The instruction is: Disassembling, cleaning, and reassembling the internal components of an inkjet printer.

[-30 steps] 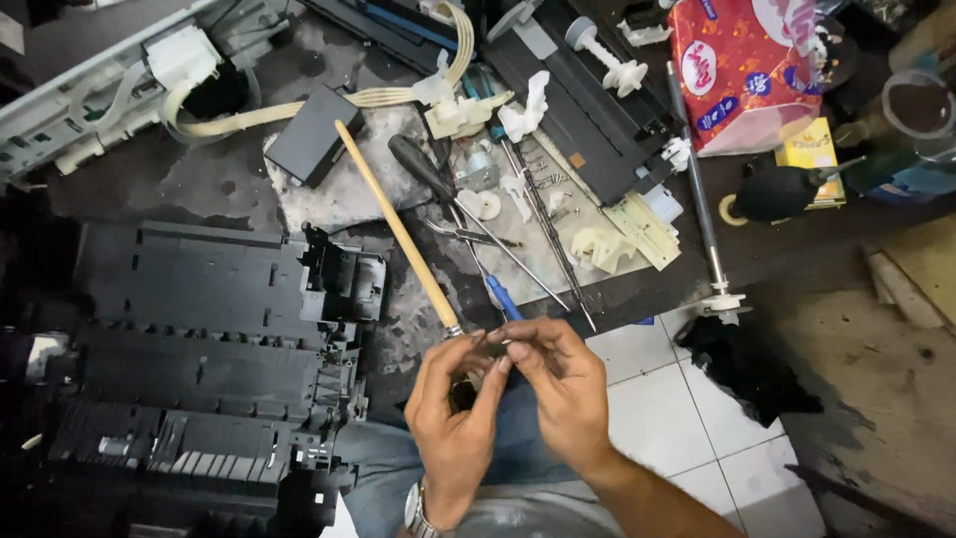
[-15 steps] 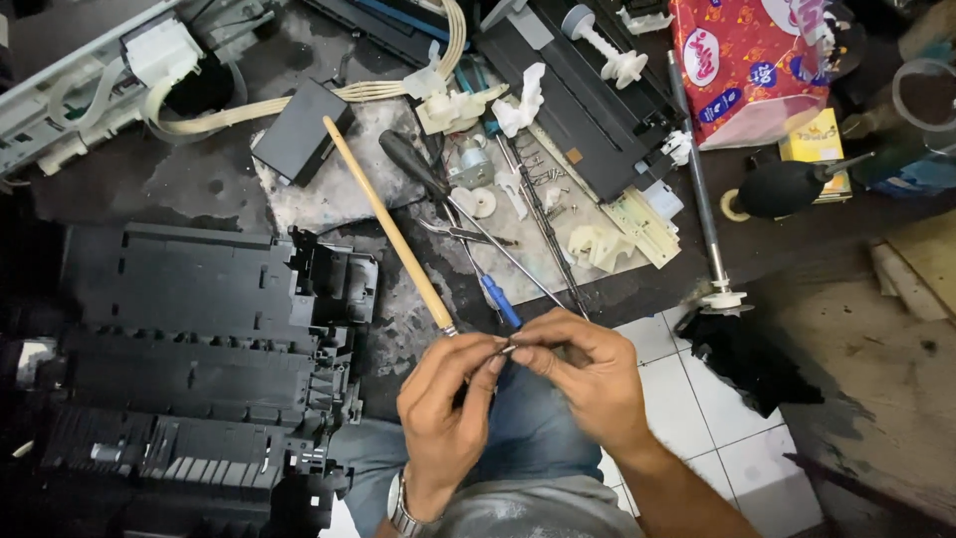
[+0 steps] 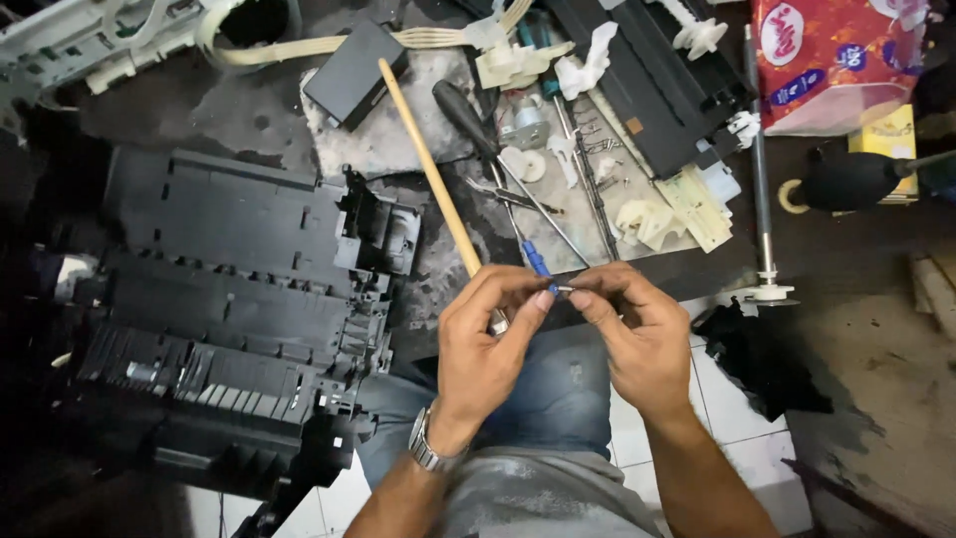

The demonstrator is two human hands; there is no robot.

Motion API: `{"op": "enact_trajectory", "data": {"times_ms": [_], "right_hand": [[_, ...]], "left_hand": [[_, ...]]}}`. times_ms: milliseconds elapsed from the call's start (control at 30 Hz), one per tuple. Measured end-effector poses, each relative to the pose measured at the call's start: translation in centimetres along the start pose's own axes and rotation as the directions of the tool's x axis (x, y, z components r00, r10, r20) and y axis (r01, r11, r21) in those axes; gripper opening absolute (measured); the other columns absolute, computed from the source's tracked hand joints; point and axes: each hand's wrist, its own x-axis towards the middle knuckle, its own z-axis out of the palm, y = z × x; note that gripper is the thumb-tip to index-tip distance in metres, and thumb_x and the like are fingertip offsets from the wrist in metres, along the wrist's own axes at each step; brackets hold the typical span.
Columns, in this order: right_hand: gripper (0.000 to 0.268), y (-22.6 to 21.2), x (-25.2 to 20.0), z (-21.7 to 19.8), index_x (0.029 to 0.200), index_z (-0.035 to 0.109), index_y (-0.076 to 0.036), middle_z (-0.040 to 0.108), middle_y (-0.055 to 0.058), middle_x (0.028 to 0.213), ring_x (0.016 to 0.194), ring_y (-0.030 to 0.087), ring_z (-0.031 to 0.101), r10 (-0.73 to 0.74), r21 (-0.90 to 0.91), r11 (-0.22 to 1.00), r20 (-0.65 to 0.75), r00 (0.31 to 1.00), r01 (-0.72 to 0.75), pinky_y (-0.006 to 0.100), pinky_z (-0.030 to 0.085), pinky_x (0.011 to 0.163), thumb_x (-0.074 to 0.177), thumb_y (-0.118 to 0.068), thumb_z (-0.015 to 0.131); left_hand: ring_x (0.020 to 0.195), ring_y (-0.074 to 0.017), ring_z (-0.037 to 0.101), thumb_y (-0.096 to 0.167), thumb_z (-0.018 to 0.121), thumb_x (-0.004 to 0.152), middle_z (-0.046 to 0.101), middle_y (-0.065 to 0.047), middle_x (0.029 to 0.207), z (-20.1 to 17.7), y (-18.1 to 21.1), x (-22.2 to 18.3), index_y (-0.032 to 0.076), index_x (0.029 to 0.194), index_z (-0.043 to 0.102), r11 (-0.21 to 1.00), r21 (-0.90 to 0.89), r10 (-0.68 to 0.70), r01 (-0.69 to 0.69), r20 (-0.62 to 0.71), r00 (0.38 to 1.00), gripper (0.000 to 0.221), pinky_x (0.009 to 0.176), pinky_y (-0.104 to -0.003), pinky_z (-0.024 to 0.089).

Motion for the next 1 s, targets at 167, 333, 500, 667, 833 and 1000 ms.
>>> {"op": "enact_trajectory", "data": {"times_ms": [167,333,500,667,833,1000], "right_hand": [[0.006,-0.7,-0.1,0.2,0.097,0.074,0.003,0.069,0.011,0.080,0.073,0.013,0.056,-0.037,-0.040,0.999,0.011,0.999,0.037,0.031,0.052,0.070,0.094,-0.002,0.073],[0.006,-0.9,0.1,0.1,0.095,0.074,0.003,0.067,0.011,0.078,0.072,0.013,0.055,-0.075,-0.076,0.994,0.013,0.997,0.076,0.031,0.052,0.068,0.093,-0.002,0.074],[0.005,-1.0,-0.1,0.1,0.094,0.073,0.003,0.069,0.011,0.081,0.072,0.013,0.054,-0.083,-0.091,0.992,0.024,0.996,0.085,0.032,0.051,0.068,0.094,-0.002,0.073],[0.006,-1.1,-0.4,0.0,0.093,0.073,0.003,0.069,0.012,0.078,0.071,0.015,0.056,-0.099,-0.100,0.990,0.054,0.994,0.104,0.034,0.051,0.067,0.093,-0.003,0.072],[0.005,-0.5,-1.2,-1.5,0.095,0.070,0.005,0.070,0.015,0.083,0.075,0.019,0.060,-0.081,-0.119,0.989,0.023,0.996,0.083,0.036,0.051,0.072,0.093,0.001,0.071],[0.010,-0.4,-3.2,-0.4,0.105,0.060,0.003,0.071,0.015,0.115,0.100,0.020,0.065,0.033,-0.085,0.996,0.102,0.994,-0.024,0.033,0.049,0.102,0.094,0.004,0.059]], "left_hand": [[0.061,-0.0206,0.062,0.001,0.071,0.093,0.071,-0.013,0.082,0.0,0.4,0.1,0.001,0.096,0.074,1.000,0.024,0.018,-0.019,0.018,1.000,0.004,0.056,-0.035,0.049],[0.059,-0.0241,0.060,0.000,0.065,0.096,0.066,-0.014,0.078,-0.2,0.3,0.1,0.000,0.095,0.070,0.995,0.077,0.055,-0.058,0.042,0.998,0.005,0.054,-0.036,0.048],[0.061,-0.0305,0.062,0.000,0.062,0.097,0.064,-0.017,0.079,0.1,0.2,-0.3,-0.002,0.095,0.066,0.997,0.059,0.045,-0.048,0.047,0.998,0.005,0.055,-0.039,0.049],[0.062,-0.0310,0.062,0.000,0.062,0.096,0.063,-0.016,0.078,-0.5,0.2,-0.7,-0.001,0.095,0.067,0.994,0.090,0.063,-0.066,0.034,0.997,0.005,0.056,-0.039,0.047],[0.063,-0.0319,0.062,0.003,0.059,0.098,0.062,-0.015,0.079,-1.6,0.1,-2.9,0.000,0.098,0.066,0.992,0.120,0.047,-0.039,-0.066,0.997,0.008,0.056,-0.040,0.046],[0.061,-0.0223,0.052,0.004,0.071,0.088,0.060,-0.007,0.075,-5.0,-0.2,-9.8,0.001,0.085,0.068,0.990,0.137,-0.033,-0.016,0.346,0.938,0.006,0.060,-0.034,0.044]]}}
